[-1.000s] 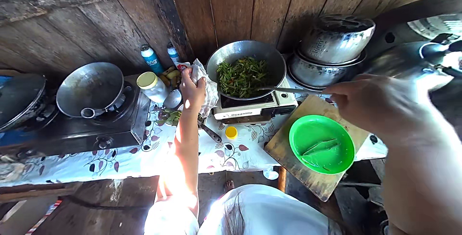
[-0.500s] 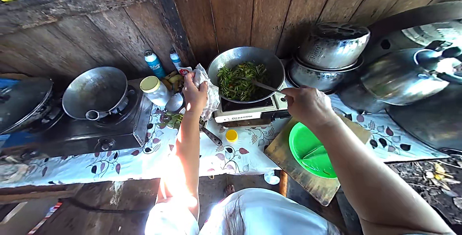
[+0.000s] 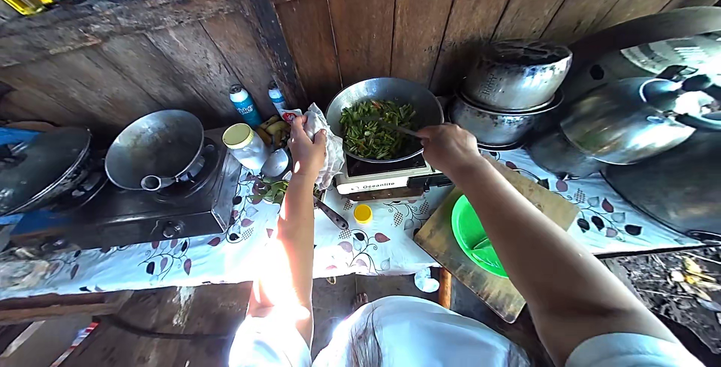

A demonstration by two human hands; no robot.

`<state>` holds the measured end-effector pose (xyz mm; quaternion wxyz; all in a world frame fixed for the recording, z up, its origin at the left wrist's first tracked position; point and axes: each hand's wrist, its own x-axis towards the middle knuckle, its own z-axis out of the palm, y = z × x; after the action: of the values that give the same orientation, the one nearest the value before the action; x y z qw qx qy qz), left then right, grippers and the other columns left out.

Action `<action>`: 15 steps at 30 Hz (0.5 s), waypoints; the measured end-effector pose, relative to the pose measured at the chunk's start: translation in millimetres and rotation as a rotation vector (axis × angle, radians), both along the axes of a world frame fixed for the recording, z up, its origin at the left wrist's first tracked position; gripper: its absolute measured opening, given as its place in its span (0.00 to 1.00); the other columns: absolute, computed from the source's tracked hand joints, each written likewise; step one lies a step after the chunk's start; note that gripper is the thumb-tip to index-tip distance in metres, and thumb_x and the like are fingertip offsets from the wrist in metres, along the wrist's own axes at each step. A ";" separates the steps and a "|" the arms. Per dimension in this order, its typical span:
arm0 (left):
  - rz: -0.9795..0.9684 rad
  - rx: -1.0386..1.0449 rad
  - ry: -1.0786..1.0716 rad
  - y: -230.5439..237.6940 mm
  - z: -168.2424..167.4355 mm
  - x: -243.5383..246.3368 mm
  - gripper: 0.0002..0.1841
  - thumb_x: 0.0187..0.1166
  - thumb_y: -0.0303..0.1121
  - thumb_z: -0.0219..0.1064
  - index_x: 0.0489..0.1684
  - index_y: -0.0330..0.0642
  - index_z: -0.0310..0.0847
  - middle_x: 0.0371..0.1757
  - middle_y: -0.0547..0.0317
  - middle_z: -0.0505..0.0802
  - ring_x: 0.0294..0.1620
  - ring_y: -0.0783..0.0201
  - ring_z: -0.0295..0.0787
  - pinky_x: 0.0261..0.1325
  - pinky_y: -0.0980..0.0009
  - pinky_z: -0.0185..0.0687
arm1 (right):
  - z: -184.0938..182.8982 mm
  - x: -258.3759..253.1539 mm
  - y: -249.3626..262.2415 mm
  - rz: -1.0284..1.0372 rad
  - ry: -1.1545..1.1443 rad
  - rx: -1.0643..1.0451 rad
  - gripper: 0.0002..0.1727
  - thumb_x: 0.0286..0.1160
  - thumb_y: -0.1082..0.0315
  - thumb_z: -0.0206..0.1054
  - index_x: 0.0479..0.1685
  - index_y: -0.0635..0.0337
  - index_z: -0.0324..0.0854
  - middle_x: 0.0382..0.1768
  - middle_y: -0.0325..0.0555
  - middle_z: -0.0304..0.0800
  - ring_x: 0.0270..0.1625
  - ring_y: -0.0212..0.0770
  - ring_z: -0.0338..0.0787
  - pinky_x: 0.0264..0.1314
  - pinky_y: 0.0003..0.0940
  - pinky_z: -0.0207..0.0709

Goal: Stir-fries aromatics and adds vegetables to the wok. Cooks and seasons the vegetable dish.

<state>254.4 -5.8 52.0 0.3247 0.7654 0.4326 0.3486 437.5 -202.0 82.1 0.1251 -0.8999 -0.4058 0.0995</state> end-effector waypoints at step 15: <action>-0.008 0.018 0.002 1.9 -3.4 -1.0 0.30 0.81 0.30 0.69 0.82 0.32 0.65 0.76 0.33 0.80 0.77 0.42 0.78 0.79 0.46 0.71 | 29.2 0.7 -59.9 0.016 -0.114 0.003 0.17 0.86 0.71 0.58 0.61 0.50 0.91 0.55 0.65 0.91 0.60 0.70 0.89 0.52 0.73 0.78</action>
<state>253.5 -4.0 48.5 0.3186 0.7706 0.4266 0.3503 438.2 -262.0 111.3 0.1024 -0.9007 -0.4195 0.0483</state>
